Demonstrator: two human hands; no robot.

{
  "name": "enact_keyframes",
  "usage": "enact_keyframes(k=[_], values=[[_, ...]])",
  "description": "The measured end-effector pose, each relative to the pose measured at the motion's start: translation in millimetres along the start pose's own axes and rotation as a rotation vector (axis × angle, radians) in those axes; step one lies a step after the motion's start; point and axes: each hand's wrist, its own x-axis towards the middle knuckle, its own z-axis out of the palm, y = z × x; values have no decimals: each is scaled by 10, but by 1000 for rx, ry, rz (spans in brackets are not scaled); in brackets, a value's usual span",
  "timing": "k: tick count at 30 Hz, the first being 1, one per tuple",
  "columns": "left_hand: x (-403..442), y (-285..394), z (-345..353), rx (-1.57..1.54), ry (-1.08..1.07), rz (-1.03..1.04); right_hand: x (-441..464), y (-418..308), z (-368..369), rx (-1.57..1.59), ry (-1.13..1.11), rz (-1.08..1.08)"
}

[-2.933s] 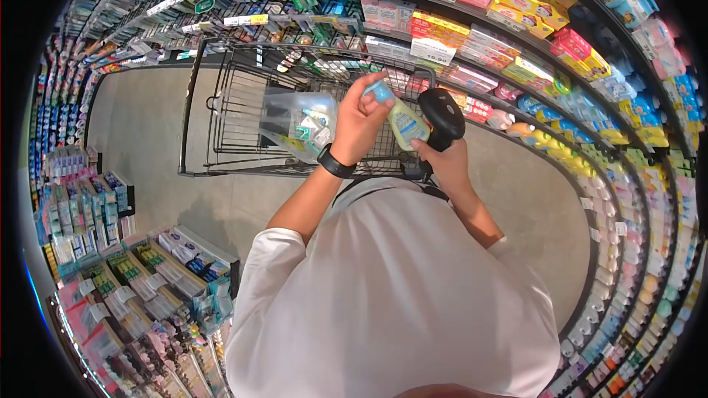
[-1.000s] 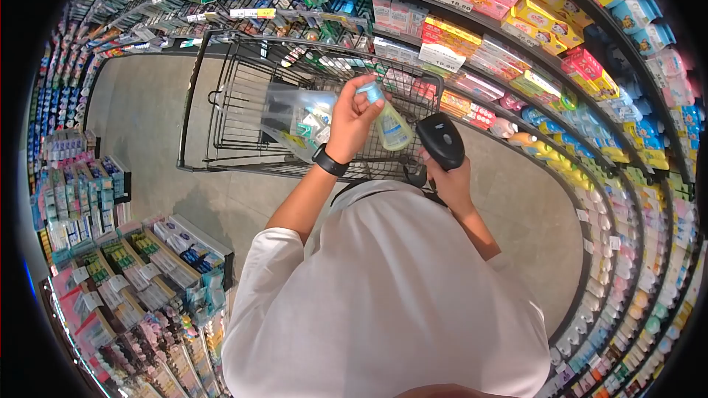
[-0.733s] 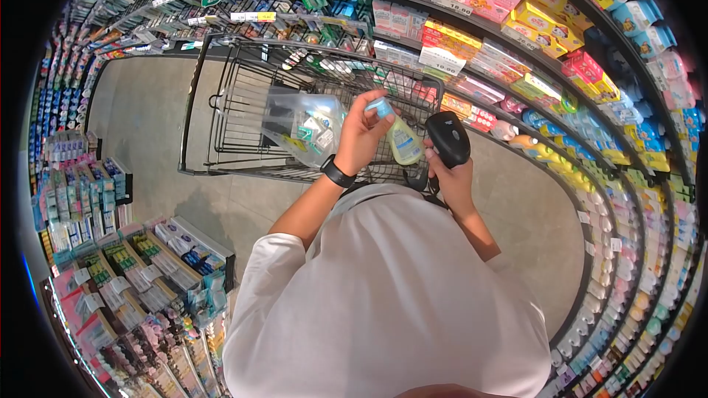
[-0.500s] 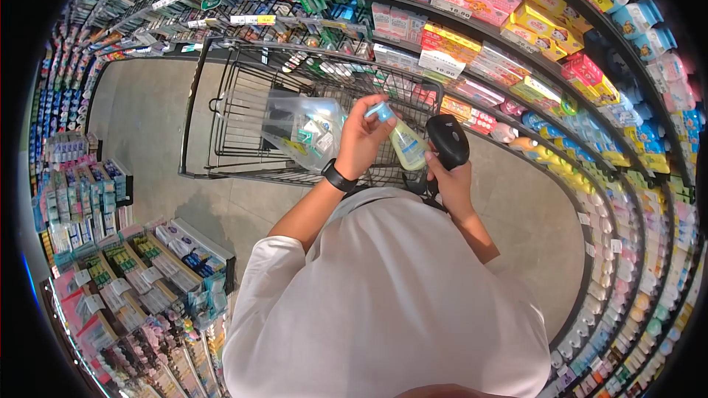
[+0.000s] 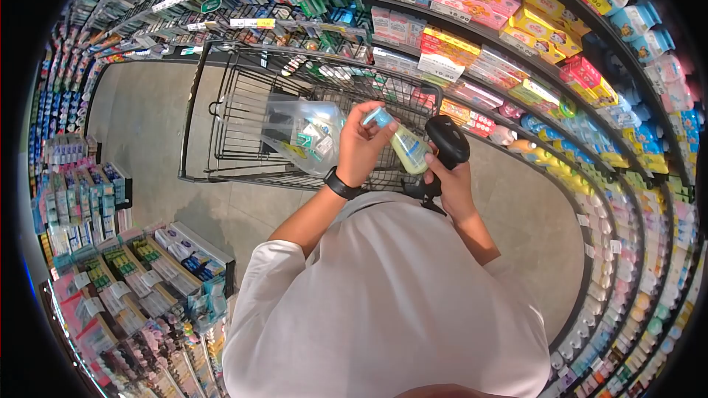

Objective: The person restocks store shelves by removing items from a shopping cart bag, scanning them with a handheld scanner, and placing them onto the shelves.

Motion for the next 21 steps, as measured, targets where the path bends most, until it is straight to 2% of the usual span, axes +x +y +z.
enact_keyframes(k=[6, 8, 15, 21], values=[[-54, 54, -36, -59, -67, -108, 34, -32, -30, 34, -9, -31], [-67, 52, -41, -102, -99, -113, 47, -28, -56, 129, -22, 1], [-117, 14, -31, -219, -250, -117, 49, -33, -92, 162, -66, 1], [-157, 73, -18, -178, -270, -131, 31, -16, -55, 154, -64, 7]])
